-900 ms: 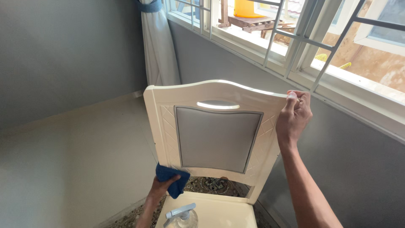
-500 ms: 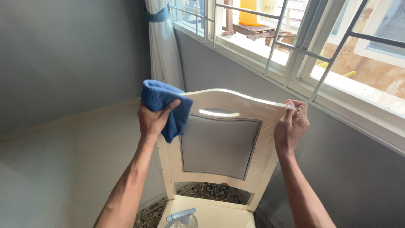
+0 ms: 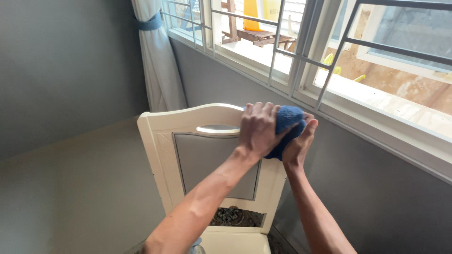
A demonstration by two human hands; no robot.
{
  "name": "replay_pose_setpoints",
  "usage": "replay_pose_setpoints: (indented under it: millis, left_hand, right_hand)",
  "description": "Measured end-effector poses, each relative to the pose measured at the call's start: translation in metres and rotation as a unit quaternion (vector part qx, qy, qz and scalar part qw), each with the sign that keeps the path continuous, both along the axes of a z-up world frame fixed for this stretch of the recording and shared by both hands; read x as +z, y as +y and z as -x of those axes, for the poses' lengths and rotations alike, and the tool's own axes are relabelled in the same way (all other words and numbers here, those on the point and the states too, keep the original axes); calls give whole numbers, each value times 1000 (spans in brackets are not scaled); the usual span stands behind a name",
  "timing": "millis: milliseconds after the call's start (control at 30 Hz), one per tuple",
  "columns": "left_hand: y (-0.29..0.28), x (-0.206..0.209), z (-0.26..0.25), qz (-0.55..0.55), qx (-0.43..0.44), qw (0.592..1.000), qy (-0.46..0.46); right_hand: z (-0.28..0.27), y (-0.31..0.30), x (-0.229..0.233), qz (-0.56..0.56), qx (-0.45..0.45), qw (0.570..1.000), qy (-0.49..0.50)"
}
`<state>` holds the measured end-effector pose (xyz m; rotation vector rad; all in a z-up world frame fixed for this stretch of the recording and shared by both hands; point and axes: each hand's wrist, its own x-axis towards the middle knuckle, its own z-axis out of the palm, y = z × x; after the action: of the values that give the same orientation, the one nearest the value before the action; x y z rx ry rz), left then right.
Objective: The person cleans the backrest of a cream-colored chair using a blue cloth and a spray bottle. They repeatedly wipe the surface and occasionally spray the cloth with cleaning solution to maintain moisture.
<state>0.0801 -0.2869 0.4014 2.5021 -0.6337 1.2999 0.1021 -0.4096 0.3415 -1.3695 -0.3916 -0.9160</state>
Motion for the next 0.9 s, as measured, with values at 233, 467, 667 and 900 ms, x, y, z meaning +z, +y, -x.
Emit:
replay_pose_setpoints:
  millis: [233,467,667,900]
  left_hand:
    - [19,3,0,-64,-116,991,-32]
    - [156,9,21,-106,-3,989,-99]
    - [244,-10,51,-61,152,981,-109]
    - [287,-116,49,302,31,947,-103]
  right_hand:
    - [4,-1,6,45,-49,997,-29]
    - [13,4,10,72,-88,994,4]
    - [12,2,8,75,-97,992,4]
    - [15,4,9,80,-104,991,4]
